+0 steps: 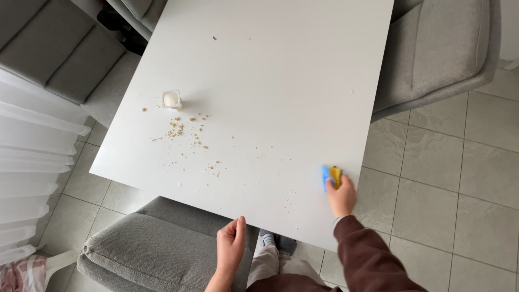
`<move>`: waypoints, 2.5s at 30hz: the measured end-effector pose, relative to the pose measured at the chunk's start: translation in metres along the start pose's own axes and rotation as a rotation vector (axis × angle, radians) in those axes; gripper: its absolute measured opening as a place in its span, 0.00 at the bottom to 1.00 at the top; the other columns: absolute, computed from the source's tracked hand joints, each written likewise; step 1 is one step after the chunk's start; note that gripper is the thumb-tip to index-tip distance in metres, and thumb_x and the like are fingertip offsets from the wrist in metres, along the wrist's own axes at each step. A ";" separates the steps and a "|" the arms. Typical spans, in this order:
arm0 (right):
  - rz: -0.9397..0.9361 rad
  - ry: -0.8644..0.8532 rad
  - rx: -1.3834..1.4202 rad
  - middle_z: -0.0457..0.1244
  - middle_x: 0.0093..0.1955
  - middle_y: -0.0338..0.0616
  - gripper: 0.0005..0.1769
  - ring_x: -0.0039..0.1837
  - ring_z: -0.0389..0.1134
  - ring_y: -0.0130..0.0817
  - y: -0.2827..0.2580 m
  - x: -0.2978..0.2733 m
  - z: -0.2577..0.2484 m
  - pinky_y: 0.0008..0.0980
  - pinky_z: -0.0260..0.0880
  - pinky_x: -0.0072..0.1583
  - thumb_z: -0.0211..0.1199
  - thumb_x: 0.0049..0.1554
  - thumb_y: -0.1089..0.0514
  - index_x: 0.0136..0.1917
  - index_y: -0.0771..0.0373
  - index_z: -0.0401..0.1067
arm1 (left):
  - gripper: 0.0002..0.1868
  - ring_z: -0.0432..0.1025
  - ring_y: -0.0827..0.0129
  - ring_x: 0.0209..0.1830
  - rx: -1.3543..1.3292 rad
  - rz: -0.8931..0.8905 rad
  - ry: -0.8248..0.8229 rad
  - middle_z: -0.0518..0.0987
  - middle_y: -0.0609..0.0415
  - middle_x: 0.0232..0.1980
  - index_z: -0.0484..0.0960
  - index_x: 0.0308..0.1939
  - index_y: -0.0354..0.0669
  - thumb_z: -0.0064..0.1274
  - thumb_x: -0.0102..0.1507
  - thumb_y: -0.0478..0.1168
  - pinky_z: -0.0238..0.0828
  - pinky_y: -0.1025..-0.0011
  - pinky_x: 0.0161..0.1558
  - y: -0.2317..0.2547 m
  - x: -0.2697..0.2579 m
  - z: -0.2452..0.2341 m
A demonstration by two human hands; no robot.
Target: Cleaning crumbs off a dining table using a sponge and container, then wiping the surface with a cloth
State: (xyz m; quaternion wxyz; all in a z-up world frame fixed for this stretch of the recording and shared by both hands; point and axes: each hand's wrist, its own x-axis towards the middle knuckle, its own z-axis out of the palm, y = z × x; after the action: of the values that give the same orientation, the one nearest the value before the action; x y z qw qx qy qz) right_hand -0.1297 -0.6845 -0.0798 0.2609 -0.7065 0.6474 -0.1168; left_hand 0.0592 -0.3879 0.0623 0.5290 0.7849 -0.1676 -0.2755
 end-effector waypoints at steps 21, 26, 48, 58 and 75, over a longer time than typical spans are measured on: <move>0.035 -0.065 -0.062 0.67 0.46 0.49 0.25 0.48 0.69 0.49 -0.021 0.049 0.032 0.44 0.67 0.49 0.62 0.56 0.36 0.38 0.61 0.73 | 0.31 0.48 0.79 0.23 -0.223 -0.108 -0.037 0.53 0.67 0.19 0.56 0.18 0.52 0.55 0.73 0.44 0.41 0.69 0.27 -0.054 0.020 0.038; 0.094 -0.331 0.251 0.72 0.49 0.47 0.24 0.51 0.69 0.42 -0.079 0.042 -0.014 0.37 0.64 0.53 0.69 0.57 0.44 0.56 0.67 0.80 | 0.32 0.44 0.80 0.22 -0.176 -0.112 -0.072 0.49 0.66 0.20 0.54 0.20 0.52 0.52 0.75 0.47 0.38 0.71 0.29 -0.038 0.026 0.026; -0.141 -0.678 0.202 0.70 0.54 0.41 0.22 0.55 0.71 0.37 -0.084 0.116 -0.058 0.35 0.69 0.55 0.69 0.53 0.44 0.54 0.61 0.79 | 0.30 0.46 0.79 0.24 -0.051 -0.115 0.163 0.50 0.67 0.21 0.52 0.20 0.52 0.50 0.73 0.49 0.42 0.68 0.28 0.039 0.011 0.185; -0.315 -0.139 -0.068 0.62 0.62 0.59 0.28 0.58 0.66 0.56 -0.036 0.331 -0.089 0.55 0.65 0.58 0.64 0.59 0.43 0.57 0.72 0.74 | 0.29 0.46 0.78 0.24 -0.165 -0.215 0.300 0.51 0.66 0.22 0.54 0.21 0.51 0.51 0.73 0.45 0.40 0.71 0.28 0.045 -0.018 0.226; -0.311 -0.405 0.299 0.63 0.52 0.47 0.20 0.50 0.69 0.41 -0.096 0.300 -0.063 0.43 0.70 0.51 0.67 0.57 0.45 0.51 0.63 0.72 | 0.27 0.45 0.77 0.22 -0.125 -0.262 0.428 0.50 0.65 0.21 0.53 0.21 0.49 0.46 0.72 0.46 0.40 0.72 0.28 0.052 -0.016 0.219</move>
State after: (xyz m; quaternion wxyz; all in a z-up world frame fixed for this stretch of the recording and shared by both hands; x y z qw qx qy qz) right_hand -0.0395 -0.9882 -0.0286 0.4651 -0.7598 0.4418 -0.1059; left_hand -0.0850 -0.5605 0.0511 0.5595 0.8063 0.0685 -0.1793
